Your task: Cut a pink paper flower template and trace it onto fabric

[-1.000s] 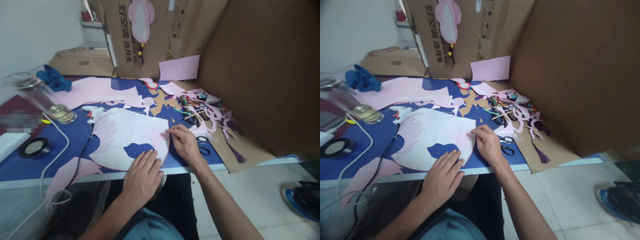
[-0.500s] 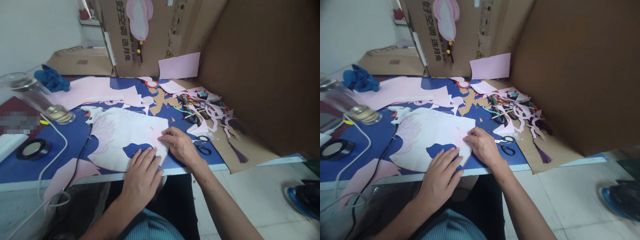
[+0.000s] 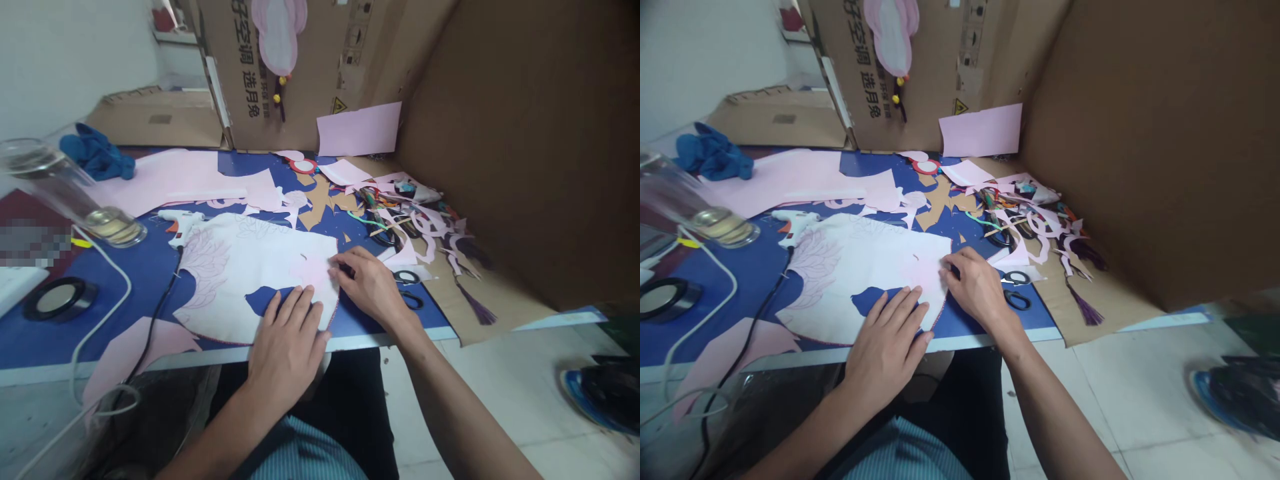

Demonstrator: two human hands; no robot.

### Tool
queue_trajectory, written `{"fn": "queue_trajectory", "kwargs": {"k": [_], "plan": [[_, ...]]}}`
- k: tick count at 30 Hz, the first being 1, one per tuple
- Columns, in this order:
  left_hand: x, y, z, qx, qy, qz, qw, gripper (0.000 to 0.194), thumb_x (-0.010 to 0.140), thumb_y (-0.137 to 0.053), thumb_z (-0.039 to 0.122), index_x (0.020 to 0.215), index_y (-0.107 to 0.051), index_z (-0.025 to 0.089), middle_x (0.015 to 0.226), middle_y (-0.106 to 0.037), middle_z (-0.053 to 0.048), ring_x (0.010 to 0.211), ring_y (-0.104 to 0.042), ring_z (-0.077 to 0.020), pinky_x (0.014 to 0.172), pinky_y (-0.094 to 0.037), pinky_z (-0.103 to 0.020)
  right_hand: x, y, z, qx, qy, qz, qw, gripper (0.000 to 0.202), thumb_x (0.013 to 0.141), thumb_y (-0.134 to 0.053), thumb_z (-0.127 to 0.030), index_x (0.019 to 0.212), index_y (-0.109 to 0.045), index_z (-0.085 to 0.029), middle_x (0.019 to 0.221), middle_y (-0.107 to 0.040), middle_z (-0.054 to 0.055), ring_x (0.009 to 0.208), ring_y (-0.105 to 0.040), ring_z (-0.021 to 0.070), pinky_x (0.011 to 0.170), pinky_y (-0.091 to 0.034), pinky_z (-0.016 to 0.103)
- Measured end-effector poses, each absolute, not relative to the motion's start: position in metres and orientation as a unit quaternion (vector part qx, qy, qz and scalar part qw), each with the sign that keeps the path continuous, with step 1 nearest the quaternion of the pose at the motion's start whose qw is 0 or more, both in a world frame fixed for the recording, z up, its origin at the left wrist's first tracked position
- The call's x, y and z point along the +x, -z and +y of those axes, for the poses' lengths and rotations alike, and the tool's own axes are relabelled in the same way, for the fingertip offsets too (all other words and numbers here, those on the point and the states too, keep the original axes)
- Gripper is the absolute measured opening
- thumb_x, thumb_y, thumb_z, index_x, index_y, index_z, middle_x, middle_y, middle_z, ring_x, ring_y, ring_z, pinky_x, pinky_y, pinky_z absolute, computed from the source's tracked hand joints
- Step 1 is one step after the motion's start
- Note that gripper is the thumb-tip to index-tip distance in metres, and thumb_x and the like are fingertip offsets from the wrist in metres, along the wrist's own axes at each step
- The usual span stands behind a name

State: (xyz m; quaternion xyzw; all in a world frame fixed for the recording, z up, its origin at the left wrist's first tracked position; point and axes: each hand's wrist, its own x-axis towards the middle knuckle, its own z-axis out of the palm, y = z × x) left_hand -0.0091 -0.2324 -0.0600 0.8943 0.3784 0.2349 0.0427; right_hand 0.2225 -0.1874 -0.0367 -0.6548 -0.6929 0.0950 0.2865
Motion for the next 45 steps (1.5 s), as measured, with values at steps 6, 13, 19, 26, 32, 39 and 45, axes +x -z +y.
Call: {"fn": "queue_trajectory", "kwargs": {"k": [6, 13, 19, 26, 32, 39, 45], "plan": [[-0.008, 0.061, -0.233, 0.890, -0.240, 0.385, 0.042, 0.037, 0.113, -0.051, 0.034, 0.142, -0.069, 0.017, 0.163, -0.064, -0.015, 0.152, -0.057, -0.0360, 0.126, -0.043, -0.064, 0.217, 0.027, -0.178, -0.683, -0.113, -0.685, 0.228, 0.018, 0.093, -0.084, -0.038, 0.104, -0.079, -0.024, 0.108, -0.075, 0.007, 0.091, -0.070, 0.0251, 0.074, -0.047, 0.035], [-0.010, 0.059, -0.234, 0.890, -0.239, 0.385, 0.047, 0.037, 0.112, -0.053, 0.033, 0.141, -0.069, 0.016, 0.165, -0.060, -0.017, 0.153, -0.057, -0.0364, 0.126, -0.044, -0.063, 0.219, 0.024, -0.170, -0.665, -0.212, -0.658, 0.281, 0.018, 0.091, -0.078, -0.034, 0.079, -0.072, -0.023, 0.087, -0.073, 0.002, 0.079, -0.063, 0.0202, 0.070, -0.041, 0.031], [-0.013, 0.062, -0.235, 0.887, -0.261, 0.377, 0.053, 0.036, 0.112, -0.056, 0.035, 0.140, -0.069, 0.017, 0.158, -0.068, -0.014, 0.148, -0.061, -0.0361, 0.126, -0.042, -0.065, 0.235, 0.024, -0.179, -0.669, -0.256, -0.525, 0.459, 0.032, 0.089, -0.079, -0.052, 0.084, -0.076, -0.021, 0.071, -0.067, -0.001, 0.063, -0.051, 0.0159, 0.060, -0.036, 0.030], [-0.008, 0.053, -0.233, 0.890, -0.240, 0.382, 0.074, 0.037, 0.107, -0.064, 0.032, 0.141, -0.069, 0.021, 0.160, -0.065, -0.013, 0.150, -0.058, -0.0363, 0.128, -0.039, -0.065, 0.253, 0.026, -0.196, -0.664, -0.255, -0.420, 0.563, 0.033, 0.081, -0.087, -0.053, 0.084, -0.078, -0.021, 0.075, -0.071, 0.001, 0.064, -0.050, 0.0150, 0.059, -0.037, 0.029], [0.008, 0.044, -0.225, 0.903, -0.217, 0.368, 0.050, 0.017, 0.108, -0.063, 0.027, 0.116, -0.076, 0.020, 0.141, -0.076, -0.012, 0.134, -0.068, -0.0341, 0.123, -0.045, -0.061, 0.263, 0.033, -0.211, -0.667, -0.240, -0.380, 0.595, 0.028, 0.082, -0.089, -0.051, 0.084, -0.082, -0.024, 0.072, -0.070, 0.001, 0.066, -0.056, 0.0174, 0.060, -0.041, 0.030], [0.008, 0.038, -0.207, 0.892, -0.245, 0.372, 0.077, 0.023, 0.106, -0.056, 0.012, 0.097, -0.075, 0.021, 0.110, -0.082, -0.007, 0.104, -0.076, -0.0274, 0.090, -0.059, -0.044, 0.265, 0.040, -0.219, -0.625, -0.228, -0.359, 0.655, 0.029, 0.084, -0.090, -0.051, 0.087, -0.080, -0.023, 0.067, -0.061, -0.003, 0.062, -0.050, 0.0143, 0.059, -0.040, 0.029], [-0.005, 0.017, -0.191, 0.806, -0.305, 0.439, 0.254, 0.020, 0.107, -0.056, 0.025, 0.104, -0.077, 0.026, 0.105, -0.084, -0.002, 0.099, -0.079, -0.0249, 0.087, -0.057, -0.039, 0.268, 0.044, -0.224, -0.630, -0.220, -0.374, 0.644, 0.033, 0.086, -0.087, -0.053, 0.086, -0.077, -0.022, 0.072, -0.063, -0.002, 0.063, -0.046, 0.0135, 0.060, -0.036, 0.029]]}}
